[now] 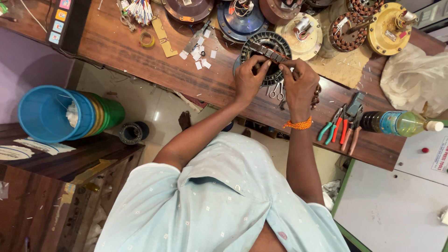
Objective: The person fits copper wire coils into the slots of a fan motor stator housing on a workbench, pressing each coil down into place by hand and working around the circular housing. They continue inserting and seating coils one after another before standing up at the end.
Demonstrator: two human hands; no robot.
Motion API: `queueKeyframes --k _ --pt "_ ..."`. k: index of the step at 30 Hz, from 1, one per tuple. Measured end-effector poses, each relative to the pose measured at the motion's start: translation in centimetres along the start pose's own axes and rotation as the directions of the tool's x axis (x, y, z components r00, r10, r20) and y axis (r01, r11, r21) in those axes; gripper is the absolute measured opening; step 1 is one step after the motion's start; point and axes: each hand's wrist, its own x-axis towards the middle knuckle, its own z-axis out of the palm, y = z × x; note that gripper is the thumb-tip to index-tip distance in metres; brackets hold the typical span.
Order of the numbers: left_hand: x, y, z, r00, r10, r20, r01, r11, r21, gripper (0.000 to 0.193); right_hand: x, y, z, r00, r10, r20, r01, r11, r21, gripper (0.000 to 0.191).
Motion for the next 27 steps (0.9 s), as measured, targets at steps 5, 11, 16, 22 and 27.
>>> queueKeyframes --k 5,11,16,22,27 --pt "0.1 -0.2 -0.1 1.000 -0.015 0.019 0.015 1.000 0.024 0.011 -1.1 0.5 1.5 0.999 -0.021 -0.025 0.021 1.000 -0.020 0.013" --pt "0.0 -0.3 -0.4 0.992 0.105 0.066 -0.106 0.994 0.021 0.011 -3.1 2.0 3.7 0.996 0.003 -0.087 -0.010 0.996 -0.085 0.012" --pt "1.1 -1.3 -2.2 0.759 0.591 0.274 -0.642 0.750 0.160 0.023 -4.6 2.3 3.4 0.995 0.076 -0.058 -0.072 0.995 0.073 0.008" --pt "1.4 -2.9 -1.8 0.757 0.606 0.244 -0.642 0.760 0.103 0.013 -4.4 1.5 -1.3 0.994 0.080 0.077 -0.080 0.997 -0.001 0.010" --pt "0.4 -3.7 0.0 0.962 0.229 0.152 -0.211 0.970 -0.121 0.008 -1.1 0.2 -2.5 0.988 0.035 0.151 -0.023 0.996 -0.083 0.010"
